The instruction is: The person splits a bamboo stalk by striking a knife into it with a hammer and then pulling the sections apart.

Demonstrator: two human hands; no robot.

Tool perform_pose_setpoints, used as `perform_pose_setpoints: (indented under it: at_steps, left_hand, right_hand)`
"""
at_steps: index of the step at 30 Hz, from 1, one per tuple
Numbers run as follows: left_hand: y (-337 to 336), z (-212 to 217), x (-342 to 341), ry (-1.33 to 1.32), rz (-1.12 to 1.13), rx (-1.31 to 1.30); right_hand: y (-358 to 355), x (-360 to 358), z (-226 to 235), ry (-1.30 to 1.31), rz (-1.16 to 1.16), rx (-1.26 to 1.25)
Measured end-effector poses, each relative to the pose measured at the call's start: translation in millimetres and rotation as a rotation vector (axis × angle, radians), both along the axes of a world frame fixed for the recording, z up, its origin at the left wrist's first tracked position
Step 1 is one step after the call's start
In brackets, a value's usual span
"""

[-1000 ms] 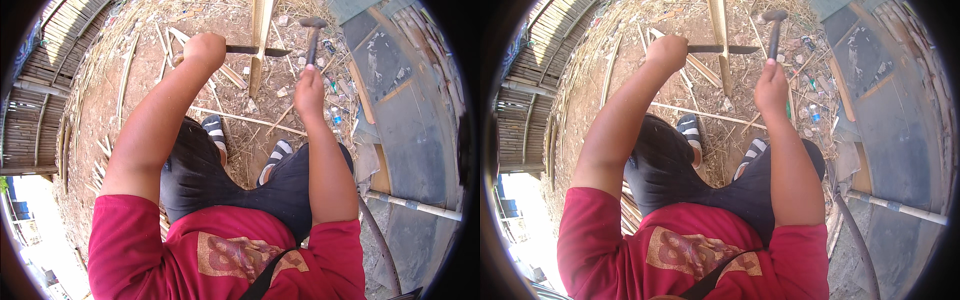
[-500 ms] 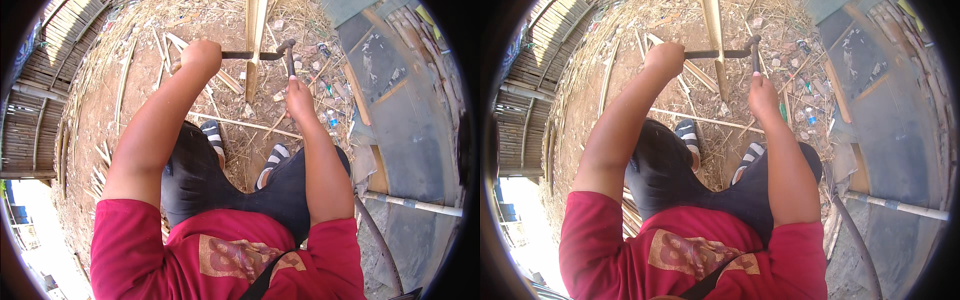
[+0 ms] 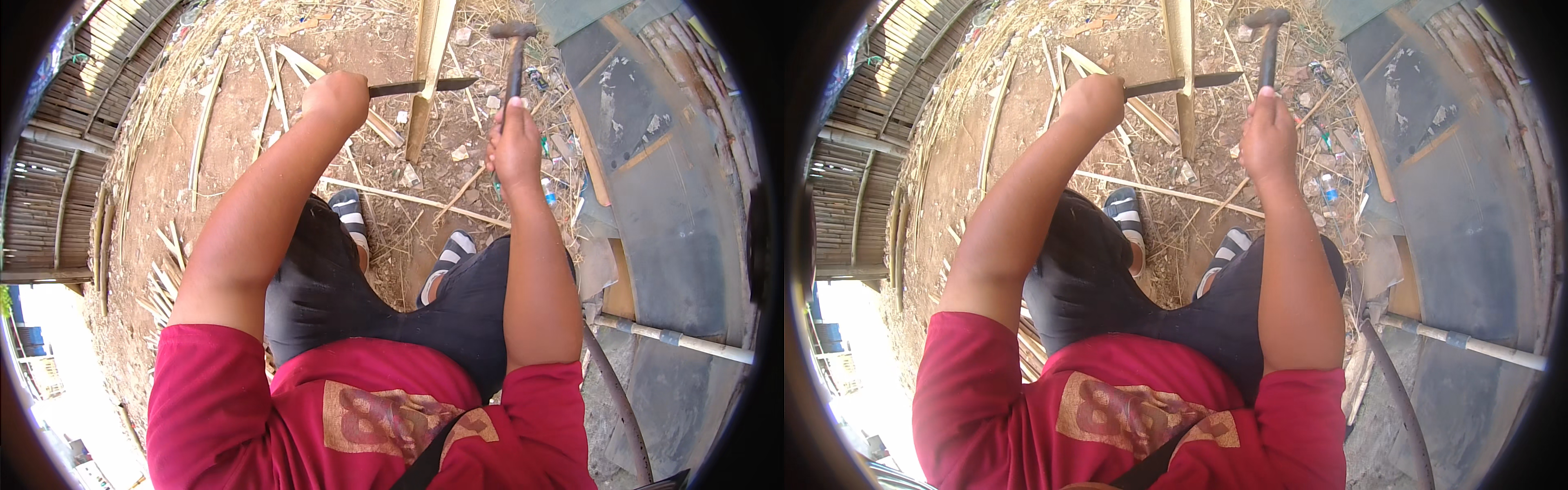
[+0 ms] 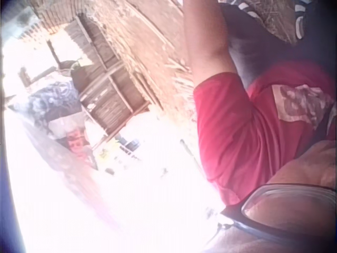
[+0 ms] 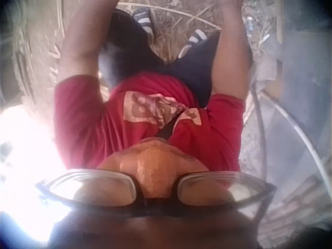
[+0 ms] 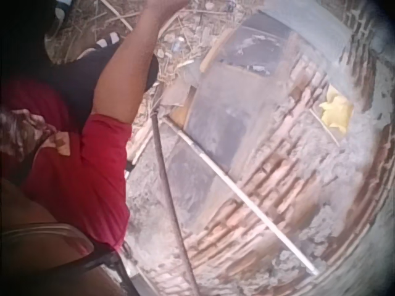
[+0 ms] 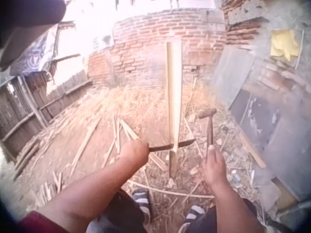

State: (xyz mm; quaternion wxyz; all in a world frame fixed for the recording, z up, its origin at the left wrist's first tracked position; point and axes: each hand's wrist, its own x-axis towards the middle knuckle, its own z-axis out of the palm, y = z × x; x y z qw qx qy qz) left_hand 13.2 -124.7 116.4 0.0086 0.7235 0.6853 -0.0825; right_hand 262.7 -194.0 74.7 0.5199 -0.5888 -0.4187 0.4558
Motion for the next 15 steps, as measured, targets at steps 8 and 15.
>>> perform_pose_setpoints:
  at_steps: [8, 15]
  left_hand:
    - [-5.2, -0.9, 7.1, -0.008, -0.005, 0.021]
    - [-9.7, 1.9, 7.1, -0.003, 0.023, -0.032]
  right_hand:
    - [9.6, -0.6, -39.7, -0.355, -0.017, -0.087]
    - [4.7, 0.2, -26.9, -0.512, -0.043, -0.024]
